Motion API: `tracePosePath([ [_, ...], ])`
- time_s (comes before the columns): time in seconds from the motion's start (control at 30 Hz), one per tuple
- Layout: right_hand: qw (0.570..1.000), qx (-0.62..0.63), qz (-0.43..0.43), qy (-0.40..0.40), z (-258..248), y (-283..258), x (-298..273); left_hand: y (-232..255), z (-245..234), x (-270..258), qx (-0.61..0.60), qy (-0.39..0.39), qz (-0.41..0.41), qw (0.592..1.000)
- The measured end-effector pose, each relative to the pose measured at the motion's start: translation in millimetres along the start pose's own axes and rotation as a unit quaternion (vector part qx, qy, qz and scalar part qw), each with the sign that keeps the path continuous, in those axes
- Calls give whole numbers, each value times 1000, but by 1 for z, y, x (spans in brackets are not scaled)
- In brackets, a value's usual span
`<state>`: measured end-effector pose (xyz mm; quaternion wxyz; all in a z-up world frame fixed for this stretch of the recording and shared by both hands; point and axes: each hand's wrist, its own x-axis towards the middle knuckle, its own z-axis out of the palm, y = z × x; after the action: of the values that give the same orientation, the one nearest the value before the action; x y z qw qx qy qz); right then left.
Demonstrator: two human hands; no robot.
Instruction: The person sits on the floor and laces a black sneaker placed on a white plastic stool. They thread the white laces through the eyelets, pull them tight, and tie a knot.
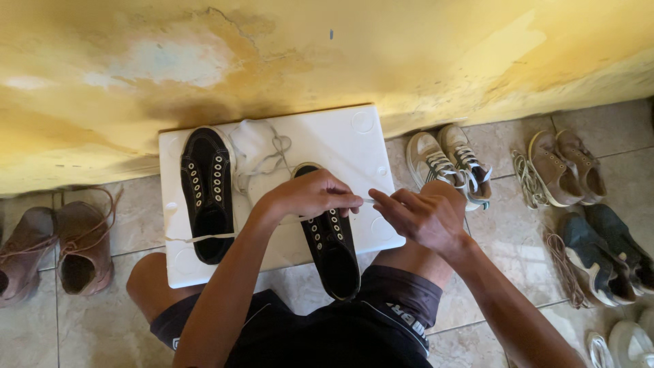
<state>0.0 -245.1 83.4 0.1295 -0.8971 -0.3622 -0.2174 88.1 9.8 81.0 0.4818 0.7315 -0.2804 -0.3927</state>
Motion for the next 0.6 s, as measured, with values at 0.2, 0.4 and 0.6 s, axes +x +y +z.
tracePosePath([
  [0.2,1000,0,-1,13,13,6,-11,19,-1,10,-5,-31,-5,999],
  [0.4,998,-3,53,44,51,27,-55,-2,-5,8,-106,13,18,994],
  [0.6,987,-37,147,47,38,50,-118,-34,-22,-7,-305,57,48,950],
])
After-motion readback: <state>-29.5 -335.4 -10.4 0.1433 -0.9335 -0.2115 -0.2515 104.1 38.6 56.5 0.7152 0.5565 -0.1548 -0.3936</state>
